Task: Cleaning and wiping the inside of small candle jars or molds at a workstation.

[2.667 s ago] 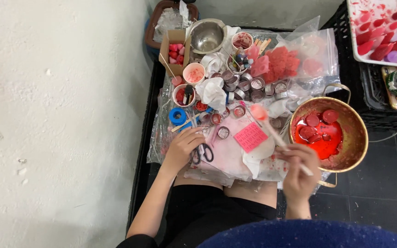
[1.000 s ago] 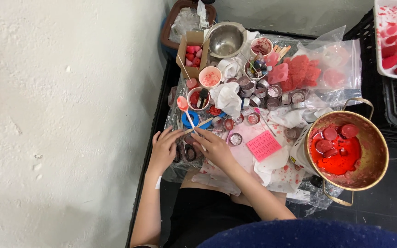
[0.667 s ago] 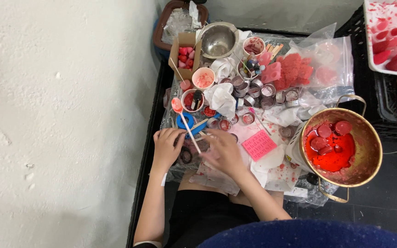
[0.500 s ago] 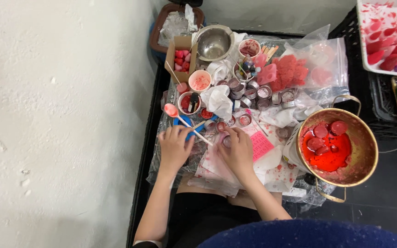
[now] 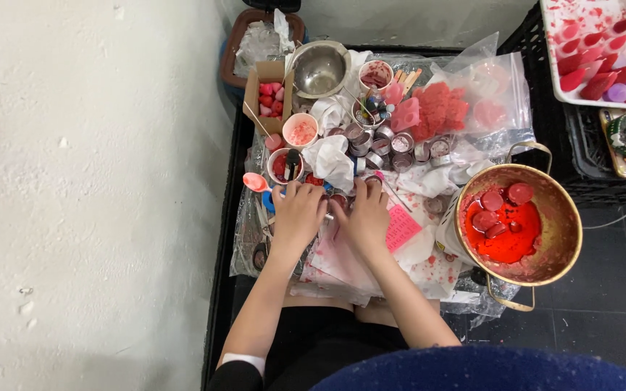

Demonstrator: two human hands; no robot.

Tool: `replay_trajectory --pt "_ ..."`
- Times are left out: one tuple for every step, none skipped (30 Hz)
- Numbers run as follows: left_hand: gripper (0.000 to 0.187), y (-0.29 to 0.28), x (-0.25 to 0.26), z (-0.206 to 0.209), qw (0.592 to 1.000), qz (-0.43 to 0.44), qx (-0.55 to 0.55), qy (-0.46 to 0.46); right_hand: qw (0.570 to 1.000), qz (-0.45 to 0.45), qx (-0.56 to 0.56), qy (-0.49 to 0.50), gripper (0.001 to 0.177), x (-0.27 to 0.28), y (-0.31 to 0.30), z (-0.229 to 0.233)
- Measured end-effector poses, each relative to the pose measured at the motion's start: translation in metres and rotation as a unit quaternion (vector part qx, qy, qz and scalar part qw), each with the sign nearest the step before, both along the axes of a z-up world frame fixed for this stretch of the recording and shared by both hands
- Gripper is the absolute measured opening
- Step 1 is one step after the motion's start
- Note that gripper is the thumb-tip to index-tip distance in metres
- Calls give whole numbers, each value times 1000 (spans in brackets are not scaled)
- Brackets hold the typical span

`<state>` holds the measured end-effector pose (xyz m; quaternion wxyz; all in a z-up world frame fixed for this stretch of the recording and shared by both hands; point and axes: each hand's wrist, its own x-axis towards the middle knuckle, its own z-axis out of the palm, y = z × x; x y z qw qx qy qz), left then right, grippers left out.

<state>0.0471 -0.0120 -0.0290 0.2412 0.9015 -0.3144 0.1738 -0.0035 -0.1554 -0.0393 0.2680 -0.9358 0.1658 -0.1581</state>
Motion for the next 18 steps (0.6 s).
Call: replay_trajectory --pt "15 -2 6 -8 1000 0 0 0 1000 0 0 0 65 1 -4 -5" --pt "18 -5 13 -16 999 11 39 23 1000 -5 2 6 62 2 -7 -11" --pt "21 -8 20 -23 996 21 76 44 1000 -11 3 10 61 4 -11 -16" --pt "21 -10 30 -36 996 21 76 43 1000 -12 2 9 61 4 -14 -16" --pt "23 -13 38 -49 991 15 122 51 1000 -4 19 -14 54 2 -18 -16" --pt "24 -17 47 -62 984 10 169 60 999 4 36 -36 47 0 -23 -17" --pt "24 -17 53 -71 984 8 168 58 999 2 35 -37 47 0 -29 -22" --pt "12 -17 60 -79 977 1 204 61 997 9 72 -31 40 -1 -37 -28" --pt "4 -17 64 -89 969 -5 239 66 994 15 110 -22 34 -3 -43 -34" --pt "4 -19 63 -75 968 -8 240 66 994 13 111 -22 34 -6 -47 -33" --pt "4 -20 63 -61 983 -18 164 82 990 13 133 -35 30 -8 -50 -32" --pt "4 -22 62 -47 991 -29 87 98 987 14 156 -48 25 -10 -53 -31" --pt "4 -26 60 -26 991 -30 87 98 987 13 156 -49 25 -11 -55 -26" --pt "7 -31 57 -4 990 -41 28 133 983 -8 181 -15 25 -12 -57 -20" --pt "12 -35 56 18 984 -53 -30 167 978 -30 207 18 25 -12 -59 -13" --pt "12 -40 59 20 984 -54 -29 166 978 -31 207 16 25 -17 -58 -5" --pt "16 -48 66 24 981 -60 -73 167 975 -30 219 37 22 -18 -60 5" --pt "20 -55 72 27 977 -66 -117 168 971 -29 231 58 20 -20 -62 14"
